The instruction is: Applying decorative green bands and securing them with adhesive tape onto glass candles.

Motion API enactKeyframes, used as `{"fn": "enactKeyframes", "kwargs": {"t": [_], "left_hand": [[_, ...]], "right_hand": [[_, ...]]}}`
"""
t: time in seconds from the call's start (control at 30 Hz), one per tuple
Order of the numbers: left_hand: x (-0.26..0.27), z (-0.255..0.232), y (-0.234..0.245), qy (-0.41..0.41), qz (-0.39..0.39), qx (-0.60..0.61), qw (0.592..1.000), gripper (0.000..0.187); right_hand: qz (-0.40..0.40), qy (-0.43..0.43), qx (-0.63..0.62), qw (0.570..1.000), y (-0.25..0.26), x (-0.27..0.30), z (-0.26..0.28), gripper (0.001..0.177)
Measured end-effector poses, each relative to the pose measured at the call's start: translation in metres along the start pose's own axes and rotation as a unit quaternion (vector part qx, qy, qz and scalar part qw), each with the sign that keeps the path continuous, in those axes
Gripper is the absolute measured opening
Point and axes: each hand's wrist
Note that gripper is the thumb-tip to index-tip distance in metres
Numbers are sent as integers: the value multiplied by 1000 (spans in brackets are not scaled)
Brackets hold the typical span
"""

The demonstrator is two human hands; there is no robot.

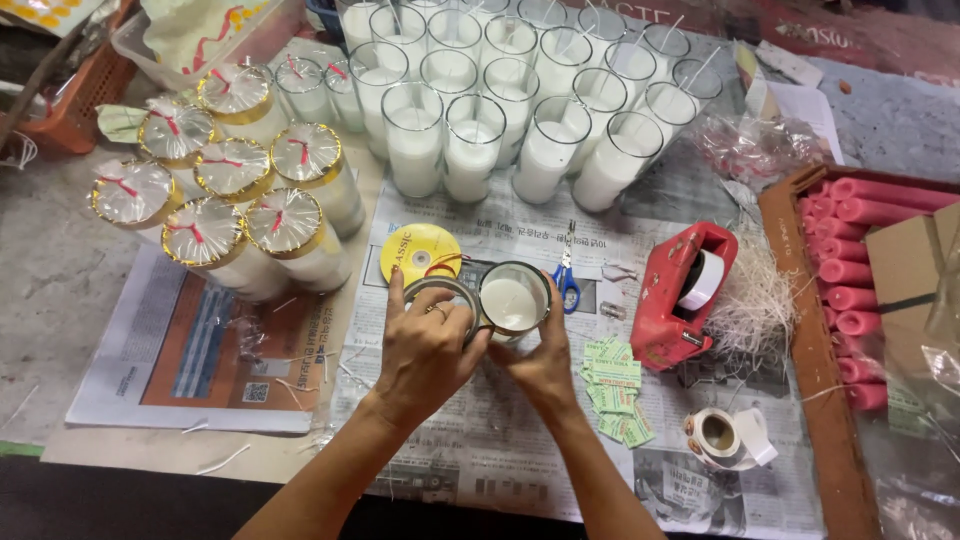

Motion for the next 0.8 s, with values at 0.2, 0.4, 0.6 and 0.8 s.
{"fn": "enactKeyframes", "kwargs": {"t": [0.2, 0.4, 0.6, 0.8], "left_hand": [[10, 12, 3, -13, 18, -8, 1000, 33], [-10, 99, 29, -165, 41, -31, 985, 16], [-26, 132, -4, -58, 47, 37, 997, 12], [-40, 117, -48, -20, 38, 94, 995, 14]], "right_hand": [[-93, 39, 23, 995, -15, 1, -9, 100], [-97, -1, 0, 995, -13, 1, -5, 96], [-66, -11, -2, 998, -6, 3, 0, 99], [23, 13, 12, 1000, 14, -8, -10, 97]]}}
Point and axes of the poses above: each hand's wrist, its own x-axis away from the middle knuckle, its own y-axis out of the back of the hand, z = x × y, and after that the axes turned 8 degrees about -z, right-handed
